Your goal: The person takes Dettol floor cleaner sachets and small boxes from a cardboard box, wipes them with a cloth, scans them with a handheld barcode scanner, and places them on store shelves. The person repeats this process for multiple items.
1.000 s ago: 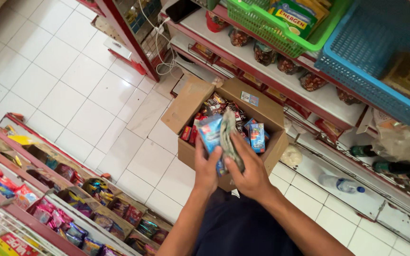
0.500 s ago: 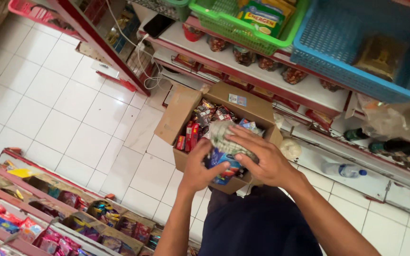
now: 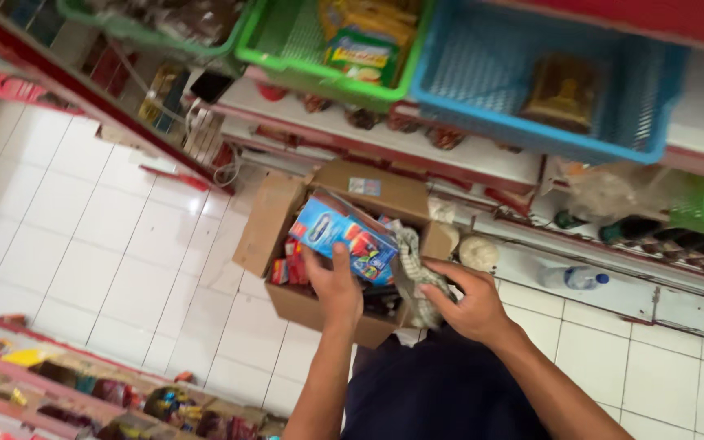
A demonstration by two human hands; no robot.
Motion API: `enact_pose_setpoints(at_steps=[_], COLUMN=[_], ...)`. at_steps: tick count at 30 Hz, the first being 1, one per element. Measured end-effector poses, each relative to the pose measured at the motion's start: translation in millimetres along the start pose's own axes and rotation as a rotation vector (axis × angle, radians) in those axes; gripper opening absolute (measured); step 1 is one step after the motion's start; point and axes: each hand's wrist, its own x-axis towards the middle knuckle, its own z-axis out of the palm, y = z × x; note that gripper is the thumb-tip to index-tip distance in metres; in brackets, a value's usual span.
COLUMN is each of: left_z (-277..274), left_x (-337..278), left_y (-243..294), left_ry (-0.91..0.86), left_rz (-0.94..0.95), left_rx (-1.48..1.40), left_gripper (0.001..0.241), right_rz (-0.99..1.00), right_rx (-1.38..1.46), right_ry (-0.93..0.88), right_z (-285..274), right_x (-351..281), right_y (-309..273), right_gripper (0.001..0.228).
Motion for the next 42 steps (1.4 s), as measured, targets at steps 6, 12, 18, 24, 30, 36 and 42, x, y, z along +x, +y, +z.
enact_pose_setpoints(at_steps=[6,12,18,24,30,36,42], left_z=[81.9,171.5,239.6,298.7,328.9,339.7,348.6], left_x=[-22.5,-61.3,-84.8,-94.1,-106.5,-109.7,-107.0], left_y=[-2.7,-35.5,-37.6,-47.6,-72.7,-86.4,-90.9], left_ry=[-0.247,-0.409,-0.662,-0.805,-0.939,-1.017,-1.015], left_rz=[0.163,0.119,0.275,0.495,0.441,0.393,0.397], left_rx=[0.132,0.052,0.339,0.615,0.644,0.722,0.738], left_gripper=[0.101,0.092,0.049,0.045,0.055,0.075,0.09], right_rz=[-0.13,-0.021,0.066,0.094,0.034,0.006,-0.088], right_rx=[0.155,0.229,0.247,0.227,0.127,0.178,0.227], right_ry=[0.144,0.252,0.636,0.821,0.843,0.777,0.776], right_z=[-63.8,-128.6,-195.9,-253.4,-276.9,-283.2,-283.0], right_x=[-4.3,-30.6,-51.1,-53.9,-27.7,-7.4,4.6], right_y=[31.4,47.0,81.2,119.8,138.1,144.9,151.1], right_gripper=[0.028,0.05,0.053,0.06,0.061,0.068,0.061])
